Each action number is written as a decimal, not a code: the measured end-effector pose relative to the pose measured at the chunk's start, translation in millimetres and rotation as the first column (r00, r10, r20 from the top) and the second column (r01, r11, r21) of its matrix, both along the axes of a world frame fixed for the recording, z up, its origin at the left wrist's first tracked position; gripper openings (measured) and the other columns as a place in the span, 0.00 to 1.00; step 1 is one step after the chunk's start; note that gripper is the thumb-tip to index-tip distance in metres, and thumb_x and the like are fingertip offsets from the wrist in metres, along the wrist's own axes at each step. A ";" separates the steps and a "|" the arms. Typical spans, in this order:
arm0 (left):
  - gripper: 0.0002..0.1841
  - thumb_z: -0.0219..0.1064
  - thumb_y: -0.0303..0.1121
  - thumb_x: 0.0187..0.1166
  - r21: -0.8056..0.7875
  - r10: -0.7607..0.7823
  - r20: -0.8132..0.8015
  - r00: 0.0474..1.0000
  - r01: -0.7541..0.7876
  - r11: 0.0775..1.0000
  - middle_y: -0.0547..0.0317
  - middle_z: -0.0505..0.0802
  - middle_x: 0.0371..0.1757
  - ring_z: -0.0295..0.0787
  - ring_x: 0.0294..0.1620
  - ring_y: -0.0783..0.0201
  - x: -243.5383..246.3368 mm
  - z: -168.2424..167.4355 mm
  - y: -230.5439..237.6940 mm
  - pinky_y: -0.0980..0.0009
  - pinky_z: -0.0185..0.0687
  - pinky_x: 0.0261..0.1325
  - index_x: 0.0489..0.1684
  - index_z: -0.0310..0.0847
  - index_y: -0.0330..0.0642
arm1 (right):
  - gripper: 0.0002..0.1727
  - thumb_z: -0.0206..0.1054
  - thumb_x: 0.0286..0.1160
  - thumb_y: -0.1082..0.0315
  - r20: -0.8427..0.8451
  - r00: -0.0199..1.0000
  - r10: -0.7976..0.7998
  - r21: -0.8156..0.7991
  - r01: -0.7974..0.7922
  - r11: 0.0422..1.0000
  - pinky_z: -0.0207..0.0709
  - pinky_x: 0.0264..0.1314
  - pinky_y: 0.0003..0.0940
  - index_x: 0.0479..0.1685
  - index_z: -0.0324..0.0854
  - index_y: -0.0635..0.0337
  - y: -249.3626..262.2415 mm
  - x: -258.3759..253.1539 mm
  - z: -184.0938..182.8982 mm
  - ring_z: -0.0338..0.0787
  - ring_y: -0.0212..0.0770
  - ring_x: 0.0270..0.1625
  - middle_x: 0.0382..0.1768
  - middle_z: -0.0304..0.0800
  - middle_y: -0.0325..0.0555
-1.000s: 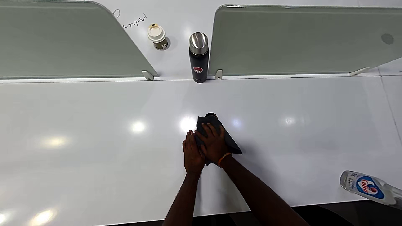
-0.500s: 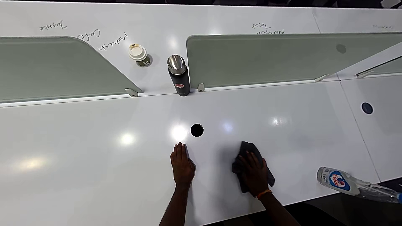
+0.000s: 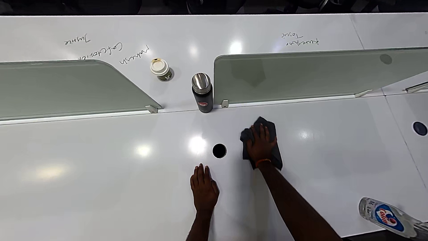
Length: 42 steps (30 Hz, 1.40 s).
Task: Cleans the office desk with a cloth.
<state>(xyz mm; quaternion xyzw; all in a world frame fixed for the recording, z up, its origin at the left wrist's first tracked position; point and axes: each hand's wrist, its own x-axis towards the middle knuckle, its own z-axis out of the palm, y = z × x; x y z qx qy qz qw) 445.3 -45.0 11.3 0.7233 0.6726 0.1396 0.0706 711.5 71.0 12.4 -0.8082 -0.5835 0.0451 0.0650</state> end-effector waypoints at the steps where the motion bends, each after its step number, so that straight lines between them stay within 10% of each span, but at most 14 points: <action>1: 0.29 0.45 0.41 0.79 0.001 0.001 -0.003 1.000 -0.001 1.000 0.43 0.80 0.81 0.71 0.84 0.41 0.0 -0.5 -0.3 0.45 0.61 0.84 0.75 0.81 0.41 | 0.32 0.50 0.78 0.45 -0.016 0.997 0.072 -0.007 -0.073 0.997 0.37 0.84 0.82 0.86 0.70 0.28 14.7 1.1 1.9 0.52 0.55 0.95 0.92 0.59 0.40; 10: 0.30 0.45 0.41 0.78 0.021 0.001 -0.006 1.000 -0.001 1.000 0.40 0.80 0.80 0.71 0.84 0.39 1.5 -1.6 -0.7 0.44 0.60 0.84 0.74 0.81 0.40 | 0.33 0.61 0.72 0.43 -0.129 0.838 0.530 -0.045 -0.539 0.841 0.37 0.86 0.77 0.83 0.73 0.29 98.4 19.6 9.4 0.53 0.48 0.95 0.91 0.61 0.31; 25: 0.29 0.45 0.40 0.78 0.035 0.000 0.006 1.000 0.000 0.999 0.42 0.79 0.81 0.69 0.85 0.41 1.0 -3.9 -3.4 0.45 0.56 0.87 0.73 0.82 0.40 | 0.39 0.51 0.77 0.30 -0.035 0.998 0.043 -0.116 -0.046 0.992 0.37 0.83 0.83 0.91 0.59 0.25 88.8 90.6 18.1 0.51 0.54 0.95 0.94 0.54 0.37; 42: 0.29 0.45 0.40 0.78 0.039 -0.011 0.019 1.000 0.010 0.999 0.42 0.77 0.83 0.66 0.87 0.41 1.1 -3.9 -5.0 0.45 0.54 0.88 0.75 0.80 0.40 | 0.35 0.46 0.80 0.42 0.090 0.960 -0.264 -0.031 0.267 0.963 0.61 0.76 0.71 0.89 0.65 0.34 -146.2 36.1 11.9 0.63 0.57 0.89 0.90 0.63 0.46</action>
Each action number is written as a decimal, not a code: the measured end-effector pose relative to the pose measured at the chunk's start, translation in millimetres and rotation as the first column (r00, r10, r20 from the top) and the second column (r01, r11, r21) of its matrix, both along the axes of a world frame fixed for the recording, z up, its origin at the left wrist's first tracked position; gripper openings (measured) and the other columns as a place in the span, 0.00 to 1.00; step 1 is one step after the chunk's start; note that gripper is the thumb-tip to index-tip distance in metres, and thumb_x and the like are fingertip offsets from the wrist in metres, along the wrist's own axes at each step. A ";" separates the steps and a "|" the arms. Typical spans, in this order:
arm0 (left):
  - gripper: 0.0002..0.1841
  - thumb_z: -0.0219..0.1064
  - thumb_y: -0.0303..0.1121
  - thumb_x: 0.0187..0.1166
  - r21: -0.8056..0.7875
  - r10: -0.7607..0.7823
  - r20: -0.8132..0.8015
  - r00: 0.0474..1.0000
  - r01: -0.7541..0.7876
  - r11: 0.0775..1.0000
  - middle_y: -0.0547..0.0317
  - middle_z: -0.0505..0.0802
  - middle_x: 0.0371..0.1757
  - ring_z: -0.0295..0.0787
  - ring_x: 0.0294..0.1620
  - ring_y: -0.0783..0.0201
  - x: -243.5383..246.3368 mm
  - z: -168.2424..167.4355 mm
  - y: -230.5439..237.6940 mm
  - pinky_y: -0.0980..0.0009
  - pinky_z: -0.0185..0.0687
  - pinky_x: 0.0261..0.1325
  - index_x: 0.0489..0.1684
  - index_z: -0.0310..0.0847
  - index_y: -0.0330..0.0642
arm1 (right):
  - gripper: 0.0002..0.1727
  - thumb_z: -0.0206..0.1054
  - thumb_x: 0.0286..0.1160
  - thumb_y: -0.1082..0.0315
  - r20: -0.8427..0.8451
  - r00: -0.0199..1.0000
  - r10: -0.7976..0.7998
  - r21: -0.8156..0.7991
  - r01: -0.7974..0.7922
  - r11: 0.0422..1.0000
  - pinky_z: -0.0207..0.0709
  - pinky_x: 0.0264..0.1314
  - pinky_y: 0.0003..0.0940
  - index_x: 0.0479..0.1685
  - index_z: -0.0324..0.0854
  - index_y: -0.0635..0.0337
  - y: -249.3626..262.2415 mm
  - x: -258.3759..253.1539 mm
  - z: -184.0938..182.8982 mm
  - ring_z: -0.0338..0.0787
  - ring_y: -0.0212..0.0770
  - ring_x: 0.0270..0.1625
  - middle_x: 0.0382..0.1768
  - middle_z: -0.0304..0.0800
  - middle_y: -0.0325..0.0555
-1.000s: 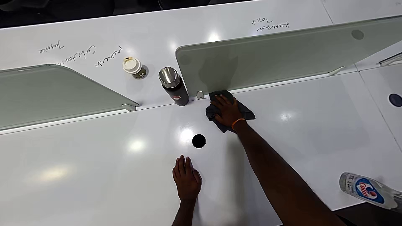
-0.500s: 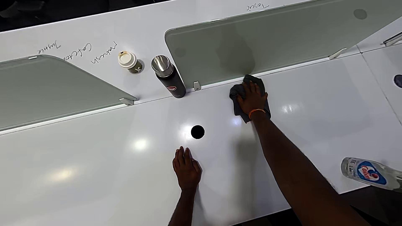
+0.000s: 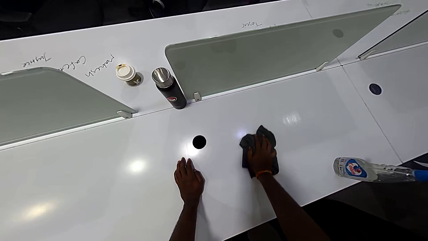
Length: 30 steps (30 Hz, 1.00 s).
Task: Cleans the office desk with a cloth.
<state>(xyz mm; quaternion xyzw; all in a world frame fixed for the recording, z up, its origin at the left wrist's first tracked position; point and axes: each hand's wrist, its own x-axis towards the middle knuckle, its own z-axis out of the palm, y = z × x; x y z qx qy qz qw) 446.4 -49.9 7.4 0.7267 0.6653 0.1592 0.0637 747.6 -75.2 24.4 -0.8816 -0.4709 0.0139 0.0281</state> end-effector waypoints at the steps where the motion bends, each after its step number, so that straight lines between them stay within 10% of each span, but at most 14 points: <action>1: 0.30 0.45 0.40 0.78 0.004 -0.006 0.007 1.000 0.006 1.000 0.42 0.77 0.83 0.66 0.87 0.40 -0.4 -0.6 -0.3 0.45 0.54 0.88 0.75 0.79 0.39 | 0.35 0.48 0.80 0.43 -0.013 1.000 0.002 -0.014 -0.002 1.000 0.59 0.77 0.71 0.89 0.66 0.34 -18.8 -9.3 3.8 0.64 0.58 0.89 0.90 0.63 0.47; 9: 0.30 0.45 0.39 0.79 -0.025 -0.018 0.020 1.000 0.019 1.000 0.40 0.75 0.84 0.64 0.89 0.41 -0.9 1.5 -1.1 0.45 0.52 0.89 0.78 0.77 0.39 | 0.34 0.51 0.74 0.39 -0.042 0.972 0.229 -0.030 -0.231 0.973 0.59 0.77 0.73 0.83 0.73 0.27 -154.0 -63.5 6.0 0.73 0.57 0.84 0.83 0.75 0.47; 17: 0.30 0.46 0.39 0.79 -0.032 -0.031 0.049 0.998 0.032 0.999 0.36 0.75 0.84 0.63 0.88 0.38 -3.1 0.8 -0.1 0.44 0.52 0.89 0.77 0.76 0.36 | 0.35 0.62 0.71 0.37 -0.172 0.679 0.714 -0.029 -0.728 0.685 0.61 0.80 0.70 0.84 0.68 0.19 -227.6 9.0 15.3 0.70 0.49 0.87 0.87 0.70 0.35; 30: 0.30 0.46 0.38 0.79 -0.033 -0.022 0.028 0.999 0.023 0.999 0.38 0.75 0.84 0.64 0.88 0.38 -1.9 4.0 -1.1 0.45 0.53 0.88 0.78 0.76 0.36 | 0.37 0.48 0.74 0.44 -0.020 0.999 -0.039 -0.015 0.038 0.999 0.42 0.85 0.77 0.86 0.72 0.40 -183.2 27.1 5.2 0.61 0.58 0.92 0.89 0.66 0.50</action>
